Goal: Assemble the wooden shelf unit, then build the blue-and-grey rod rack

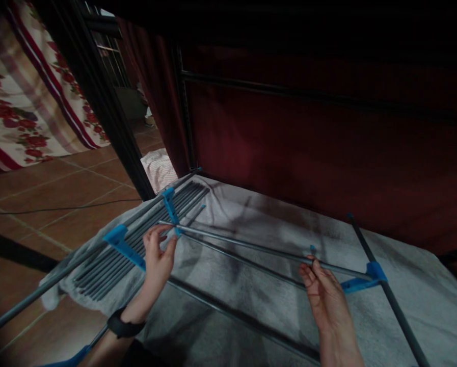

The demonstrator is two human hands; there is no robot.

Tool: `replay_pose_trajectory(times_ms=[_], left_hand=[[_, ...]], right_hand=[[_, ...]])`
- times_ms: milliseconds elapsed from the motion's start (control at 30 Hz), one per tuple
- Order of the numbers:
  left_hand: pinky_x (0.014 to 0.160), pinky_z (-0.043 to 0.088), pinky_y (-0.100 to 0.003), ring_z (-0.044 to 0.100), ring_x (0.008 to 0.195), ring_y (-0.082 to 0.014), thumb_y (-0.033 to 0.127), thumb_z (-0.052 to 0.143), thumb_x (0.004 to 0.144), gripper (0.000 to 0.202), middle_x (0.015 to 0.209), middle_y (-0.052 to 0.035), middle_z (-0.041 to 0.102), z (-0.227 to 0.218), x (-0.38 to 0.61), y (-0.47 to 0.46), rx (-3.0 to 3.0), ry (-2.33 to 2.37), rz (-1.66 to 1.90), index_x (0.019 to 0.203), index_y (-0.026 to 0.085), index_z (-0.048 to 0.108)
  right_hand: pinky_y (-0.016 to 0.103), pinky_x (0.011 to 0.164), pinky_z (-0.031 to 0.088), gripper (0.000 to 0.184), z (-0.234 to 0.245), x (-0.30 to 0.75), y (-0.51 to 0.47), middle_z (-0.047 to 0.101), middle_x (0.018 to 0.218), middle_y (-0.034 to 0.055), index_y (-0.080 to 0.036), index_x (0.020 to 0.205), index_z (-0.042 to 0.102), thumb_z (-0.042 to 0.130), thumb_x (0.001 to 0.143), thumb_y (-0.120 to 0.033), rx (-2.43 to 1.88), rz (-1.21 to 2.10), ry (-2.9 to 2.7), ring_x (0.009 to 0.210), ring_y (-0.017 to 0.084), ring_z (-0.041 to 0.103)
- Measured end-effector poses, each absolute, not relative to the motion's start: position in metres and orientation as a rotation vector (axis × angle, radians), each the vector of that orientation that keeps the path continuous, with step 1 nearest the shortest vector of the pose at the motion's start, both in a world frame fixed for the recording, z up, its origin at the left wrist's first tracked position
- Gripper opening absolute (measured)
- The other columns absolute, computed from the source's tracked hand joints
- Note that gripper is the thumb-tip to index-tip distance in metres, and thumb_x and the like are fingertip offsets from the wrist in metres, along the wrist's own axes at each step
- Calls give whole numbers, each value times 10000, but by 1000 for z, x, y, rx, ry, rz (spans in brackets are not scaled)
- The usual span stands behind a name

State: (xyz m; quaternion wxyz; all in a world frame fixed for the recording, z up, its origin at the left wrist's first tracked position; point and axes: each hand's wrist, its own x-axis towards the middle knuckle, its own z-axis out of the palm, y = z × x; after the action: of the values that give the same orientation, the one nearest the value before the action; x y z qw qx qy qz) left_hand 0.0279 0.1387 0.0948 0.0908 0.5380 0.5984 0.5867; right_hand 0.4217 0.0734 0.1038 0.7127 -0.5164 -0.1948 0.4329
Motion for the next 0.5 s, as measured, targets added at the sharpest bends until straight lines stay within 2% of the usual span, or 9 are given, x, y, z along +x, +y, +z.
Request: replay_pose_trajectory(times_ms=[100,233,367,500], left_hand=[[883,530,-360,538,1107,-217,336,630,846,222,1122,-58,530,85,22,141,1145,1674,1842,1028,239,549],[790,566,-347,603,897,-157,314,697,745,285,1009,-16,538,75,20,147,607,1385,1816,943,220,516],[731,546,-295,602,874,-147,260,707,683,296,1034,-21,568,67,23,147,603,1419,1778,935,218,559],[742,556,-310,614,834,-139,245,692,690,265,955,-5,587,59,26,141,510,1391,1761,915,219,555]], right_hand=[[319,826,585,193,107,421,73,731,910,12,-249,847,753,839,692,-326,-1145,965,-453,825,154,679],[310,814,590,209,114,417,71,728,895,6,-244,829,746,850,682,-350,-1154,902,-486,789,147,681],[282,807,599,238,119,412,64,723,860,-10,-244,841,745,860,675,-370,-1152,887,-468,779,136,690],[278,839,596,218,115,408,56,727,864,-11,-248,843,750,853,694,-368,-1130,876,-469,810,132,694]])
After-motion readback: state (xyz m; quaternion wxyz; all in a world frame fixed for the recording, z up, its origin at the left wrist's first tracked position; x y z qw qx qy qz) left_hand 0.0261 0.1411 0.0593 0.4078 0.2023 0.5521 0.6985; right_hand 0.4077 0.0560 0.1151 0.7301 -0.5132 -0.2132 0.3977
